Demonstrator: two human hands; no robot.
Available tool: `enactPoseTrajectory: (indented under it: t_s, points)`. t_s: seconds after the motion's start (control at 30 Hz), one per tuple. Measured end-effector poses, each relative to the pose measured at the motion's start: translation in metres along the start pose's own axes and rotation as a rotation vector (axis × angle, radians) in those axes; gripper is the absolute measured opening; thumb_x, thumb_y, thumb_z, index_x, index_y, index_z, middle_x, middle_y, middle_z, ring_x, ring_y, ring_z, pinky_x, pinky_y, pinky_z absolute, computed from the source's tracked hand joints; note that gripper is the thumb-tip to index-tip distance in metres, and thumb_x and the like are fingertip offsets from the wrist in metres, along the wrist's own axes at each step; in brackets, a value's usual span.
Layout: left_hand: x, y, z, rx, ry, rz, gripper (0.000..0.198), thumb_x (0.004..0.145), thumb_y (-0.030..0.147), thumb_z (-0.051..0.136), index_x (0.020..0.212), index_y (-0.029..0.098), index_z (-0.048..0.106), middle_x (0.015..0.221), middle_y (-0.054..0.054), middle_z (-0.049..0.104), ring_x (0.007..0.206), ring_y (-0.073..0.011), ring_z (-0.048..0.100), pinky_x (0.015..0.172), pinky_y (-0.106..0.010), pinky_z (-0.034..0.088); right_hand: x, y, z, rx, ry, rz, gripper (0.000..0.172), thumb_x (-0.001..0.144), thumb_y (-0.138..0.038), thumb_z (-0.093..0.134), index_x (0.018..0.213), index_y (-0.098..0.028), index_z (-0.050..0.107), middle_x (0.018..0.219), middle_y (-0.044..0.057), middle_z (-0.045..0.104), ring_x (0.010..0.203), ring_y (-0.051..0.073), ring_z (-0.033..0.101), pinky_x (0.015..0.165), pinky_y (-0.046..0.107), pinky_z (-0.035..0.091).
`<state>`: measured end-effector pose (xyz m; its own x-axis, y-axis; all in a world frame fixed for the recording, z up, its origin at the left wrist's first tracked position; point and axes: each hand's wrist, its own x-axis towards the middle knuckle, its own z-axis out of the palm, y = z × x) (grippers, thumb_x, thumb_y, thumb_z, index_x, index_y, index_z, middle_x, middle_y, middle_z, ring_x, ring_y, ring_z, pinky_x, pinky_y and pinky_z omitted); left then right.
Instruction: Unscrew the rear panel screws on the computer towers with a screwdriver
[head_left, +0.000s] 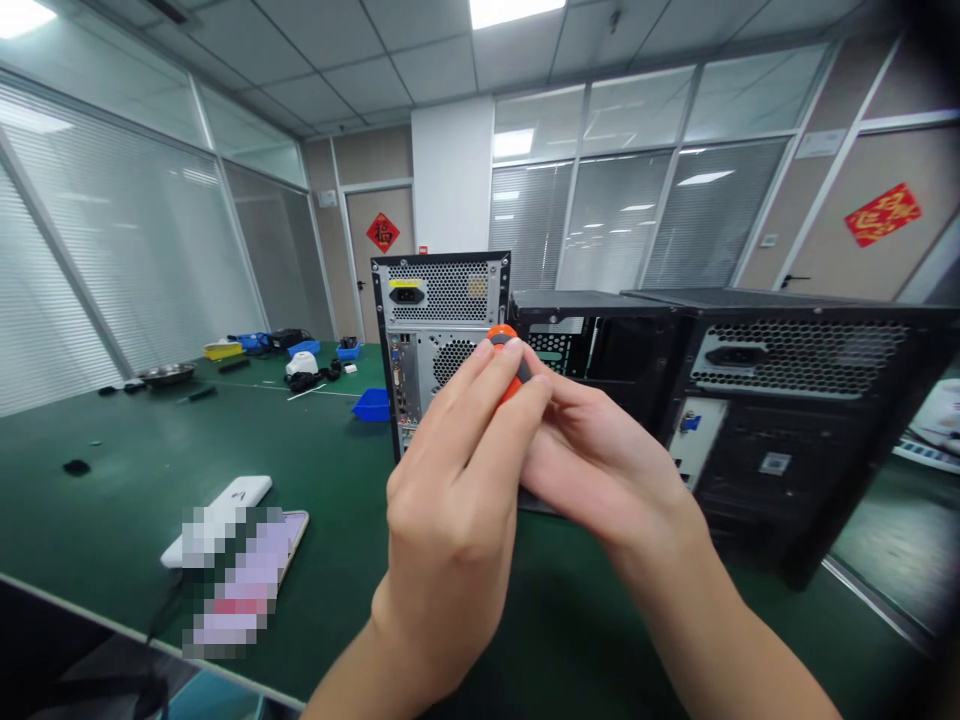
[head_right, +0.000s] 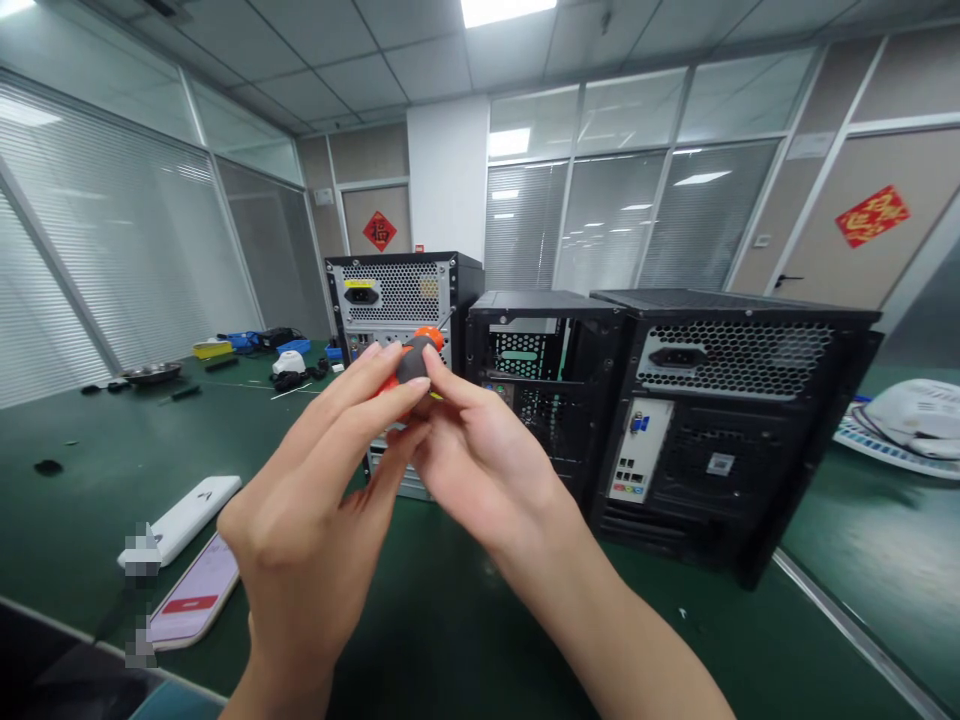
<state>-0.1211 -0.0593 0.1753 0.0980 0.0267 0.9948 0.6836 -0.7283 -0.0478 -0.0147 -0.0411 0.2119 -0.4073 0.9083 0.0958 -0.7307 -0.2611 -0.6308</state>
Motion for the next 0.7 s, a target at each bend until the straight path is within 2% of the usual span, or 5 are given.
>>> enactPoseTrajectory:
  t_s: [0.07,0.2,0.3,0.5,0.7]
  points:
    - [0.001,0.001,0.000,-0.020,0.040,-0.033,0.032,0.080,0.011,0.059,0.112,0.016,0.057,0.116,-0.008,0.064,0.108,-0.0193,0.061,0.093,-0.033,0.052,0.000,-0.002,-0.003,-0.061,-0.025,-0.021,0.025,0.092,-0.029,0.046,0.079,-0.018,0.065,0.072,-0.002,0.064,0.059,0.004,0.053,0.051,0.014,0.044]
    - [0.004,0.004,0.001,-0.055,0.131,-0.190,0.045,0.075,0.022,0.068,0.117,0.018,0.051,0.108,-0.007,0.064,0.100,-0.0183,0.063,0.087,-0.032,0.055,0.001,-0.005,-0.008,-0.175,-0.103,-0.124,0.023,0.091,-0.033,0.047,0.084,-0.020,0.065,0.078,-0.001,0.065,0.070,0.009,0.057,0.071,0.026,0.050]
    - [0.004,0.004,0.006,-0.041,0.149,-0.266,0.045,0.073,0.031,0.070,0.112,0.017,0.052,0.101,-0.006,0.064,0.090,-0.0171,0.064,0.079,-0.031,0.056,0.002,-0.003,-0.008,-0.192,-0.105,-0.096,0.030,0.093,-0.033,0.041,0.082,-0.019,0.065,0.077,0.000,0.065,0.068,0.010,0.057,0.078,0.030,0.050]
    - [0.003,-0.003,0.018,0.009,0.179,-0.274,0.035,0.072,0.037,0.069,0.097,0.015,0.056,0.088,-0.004,0.063,0.078,-0.0133,0.062,0.071,-0.026,0.053,0.003,0.002,-0.004,-0.100,-0.016,-0.046,0.040,0.096,-0.033,0.032,0.080,-0.018,0.065,0.074,-0.001,0.065,0.060,0.006,0.054,0.072,0.023,0.052]
    - [0.003,-0.004,0.023,0.015,0.208,-0.259,0.034,0.072,0.036,0.070,0.095,0.015,0.056,0.085,-0.003,0.063,0.076,-0.0128,0.061,0.070,-0.024,0.051,0.003,0.002,-0.005,-0.144,-0.082,-0.092,0.033,0.094,-0.029,0.035,0.083,-0.019,0.065,0.085,0.001,0.066,0.082,0.012,0.062,0.084,0.032,0.054]
